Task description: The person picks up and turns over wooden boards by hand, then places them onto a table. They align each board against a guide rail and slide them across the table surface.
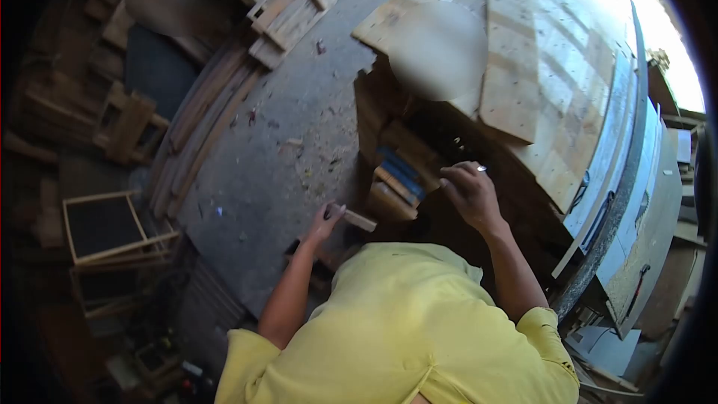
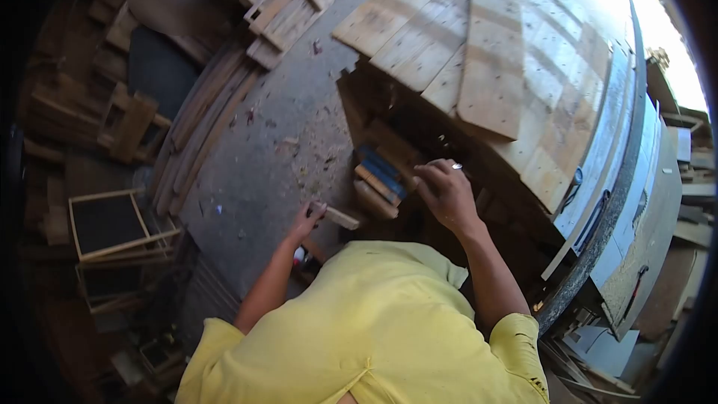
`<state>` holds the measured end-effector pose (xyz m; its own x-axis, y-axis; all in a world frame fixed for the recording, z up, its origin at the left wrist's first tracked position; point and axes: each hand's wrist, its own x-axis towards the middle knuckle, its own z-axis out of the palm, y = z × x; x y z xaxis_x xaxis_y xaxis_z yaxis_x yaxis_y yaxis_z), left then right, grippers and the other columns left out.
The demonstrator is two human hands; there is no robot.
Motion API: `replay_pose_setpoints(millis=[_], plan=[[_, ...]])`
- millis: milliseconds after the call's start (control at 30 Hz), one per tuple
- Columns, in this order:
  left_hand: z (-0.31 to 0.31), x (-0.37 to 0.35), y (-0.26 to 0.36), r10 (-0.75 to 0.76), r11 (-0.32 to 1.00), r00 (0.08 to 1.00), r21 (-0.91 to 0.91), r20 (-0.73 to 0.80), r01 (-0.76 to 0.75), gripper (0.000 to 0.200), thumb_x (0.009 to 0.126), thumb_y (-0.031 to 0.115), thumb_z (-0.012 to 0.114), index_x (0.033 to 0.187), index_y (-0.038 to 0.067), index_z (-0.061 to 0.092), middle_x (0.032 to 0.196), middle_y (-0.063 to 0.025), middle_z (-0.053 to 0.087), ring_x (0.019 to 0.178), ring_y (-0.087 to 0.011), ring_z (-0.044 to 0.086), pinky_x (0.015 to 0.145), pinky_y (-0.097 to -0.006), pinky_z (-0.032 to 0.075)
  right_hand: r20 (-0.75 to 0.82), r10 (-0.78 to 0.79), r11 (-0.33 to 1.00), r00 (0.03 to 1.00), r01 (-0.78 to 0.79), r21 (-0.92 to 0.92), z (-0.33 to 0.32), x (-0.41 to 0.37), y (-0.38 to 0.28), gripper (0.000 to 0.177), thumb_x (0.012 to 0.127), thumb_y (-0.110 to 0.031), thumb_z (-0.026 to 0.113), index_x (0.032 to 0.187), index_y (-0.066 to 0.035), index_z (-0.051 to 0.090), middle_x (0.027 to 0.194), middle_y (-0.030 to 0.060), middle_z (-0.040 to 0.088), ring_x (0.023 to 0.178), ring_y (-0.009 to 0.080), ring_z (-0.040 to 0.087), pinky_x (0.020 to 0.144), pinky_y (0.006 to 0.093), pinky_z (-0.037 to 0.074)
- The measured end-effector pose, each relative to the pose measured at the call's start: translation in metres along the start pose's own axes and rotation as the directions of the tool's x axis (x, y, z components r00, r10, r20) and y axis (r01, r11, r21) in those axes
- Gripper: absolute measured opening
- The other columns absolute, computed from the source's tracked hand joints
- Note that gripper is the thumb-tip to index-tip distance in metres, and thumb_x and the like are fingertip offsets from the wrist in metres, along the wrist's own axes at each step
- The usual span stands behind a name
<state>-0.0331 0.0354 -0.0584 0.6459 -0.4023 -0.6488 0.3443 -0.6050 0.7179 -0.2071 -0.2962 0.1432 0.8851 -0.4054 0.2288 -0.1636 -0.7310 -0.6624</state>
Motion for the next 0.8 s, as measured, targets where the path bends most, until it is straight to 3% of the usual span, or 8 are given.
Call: replay_pose_setpoints(millis=[33,100,167,233,367,433,600,800], plan=[[-0.014,-0.012,-0.011,0.087,0.995,0.996,0.060,-0.027,-0.086,0.078,0.080,0.060,0.068,0.136,0.011,0.048,0.128,-0.0176,0.057,0.121,-0.0279,0.052,0.102,-0.0365,0.040,0.123,-0.027,1.000,0.992,0.028,-0.007,0.022,-0.012,-0.012,0.022,0.084,-0.018,0.069,0.103,-0.007,0.068,0.095,0.0119,0.063,0.089,0.0310,0.061,0.077,0.0404,0.050],[-0.030,-0.031,-0.011,0.066,0.995,0.996,0.084,-0.057,-0.061,0.077,0.080,0.060,0.067,0.136,0.010,0.048,0.128,-0.0192,0.056,0.122,-0.0298,0.051,0.103,-0.0383,0.039,0.186,-0.033,0.999,0.982,0.036,-0.015,0.064,-0.029,-0.024,0.024,0.083,-0.021,0.068,0.103,-0.008,0.069,0.091,0.0119,0.062,0.086,0.0316,0.061,0.076,0.0412,0.050],[-0.034,-0.051,0.001,0.059,0.995,0.996,0.086,-0.069,-0.053,0.077,0.081,0.060,0.067,0.135,0.010,0.048,0.129,-0.0208,0.056,0.123,-0.0317,0.051,0.104,-0.0401,0.038,0.378,0.086,0.979,0.922,-0.008,-0.202,0.090,-0.038,-0.037,0.027,0.081,-0.023,0.068,0.105,-0.009,0.069,0.093,0.0131,0.062,0.089,0.0317,0.061,0.077,0.0418,0.050],[-0.040,-0.073,0.013,0.080,0.991,0.996,0.113,-0.038,-0.075,0.077,0.081,0.061,0.066,0.136,0.010,0.047,0.133,-0.0225,0.052,0.127,-0.0329,0.048,0.106,-0.0405,0.037,0.408,0.070,0.969,0.910,0.036,-0.246,0.118,-0.053,-0.035,0.035,0.080,-0.023,0.068,0.112,-0.008,0.066,0.096,0.0143,0.061,0.090,0.0319,0.061,0.076,0.0427,0.050],[-0.047,-0.082,-0.018,0.082,0.990,0.996,0.116,-0.038,-0.078,0.080,0.081,0.062,0.066,0.137,0.009,0.045,0.133,-0.0229,0.051,0.128,-0.0334,0.047,0.106,-0.0408,0.037,0.306,0.075,0.937,0.949,0.038,-0.348,0.153,-0.078,-0.042,0.048,0.079,-0.022,0.069,0.122,-0.004,0.059,0.103,0.0151,0.058,0.091,0.0326,0.060,0.077,0.0425,0.050],[-0.051,-0.083,-0.035,0.173,0.981,0.985,0.098,-0.021,-0.170,0.083,0.080,0.062,0.066,0.138,0.008,0.044,0.134,-0.0231,0.051,0.128,-0.0337,0.047,0.106,-0.0414,0.037,0.286,0.103,0.927,0.953,0.013,-0.374,0.159,-0.084,-0.045,0.051,0.078,-0.021,0.069,0.125,-0.003,0.057,0.107,0.0151,0.057,0.093,0.0324,0.059,0.078,0.0424,0.050],[-0.061,-0.098,-0.053,0.156,0.983,0.988,0.098,0.009,-0.157,0.080,0.081,0.060,0.066,0.138,0.008,0.044,0.134,-0.0221,0.051,0.128,-0.0326,0.047,0.106,-0.0408,0.037,0.150,0.144,0.927,0.978,-0.080,-0.367,0.166,-0.087,-0.045,0.046,0.075,-0.013,0.069,0.119,-0.006,0.062,0.115,0.0142,0.055,0.106,0.0321,0.054,0.087,0.0425,0.045],[-0.066,-0.107,-0.074,0.201,0.976,0.979,0.076,0.044,-0.204,0.081,0.081,0.060,0.067,0.138,0.007,0.043,0.133,-0.0217,0.051,0.126,-0.0322,0.048,0.105,-0.0408,0.038,0.095,0.071,0.931,0.993,-0.032,-0.364,0.176,-0.093,-0.055,0.037,0.072,-0.014,0.072,0.107,-0.006,0.063,0.114,0.0134,0.053,0.110,0.0337,0.050,0.092,0.0444,0.041]])
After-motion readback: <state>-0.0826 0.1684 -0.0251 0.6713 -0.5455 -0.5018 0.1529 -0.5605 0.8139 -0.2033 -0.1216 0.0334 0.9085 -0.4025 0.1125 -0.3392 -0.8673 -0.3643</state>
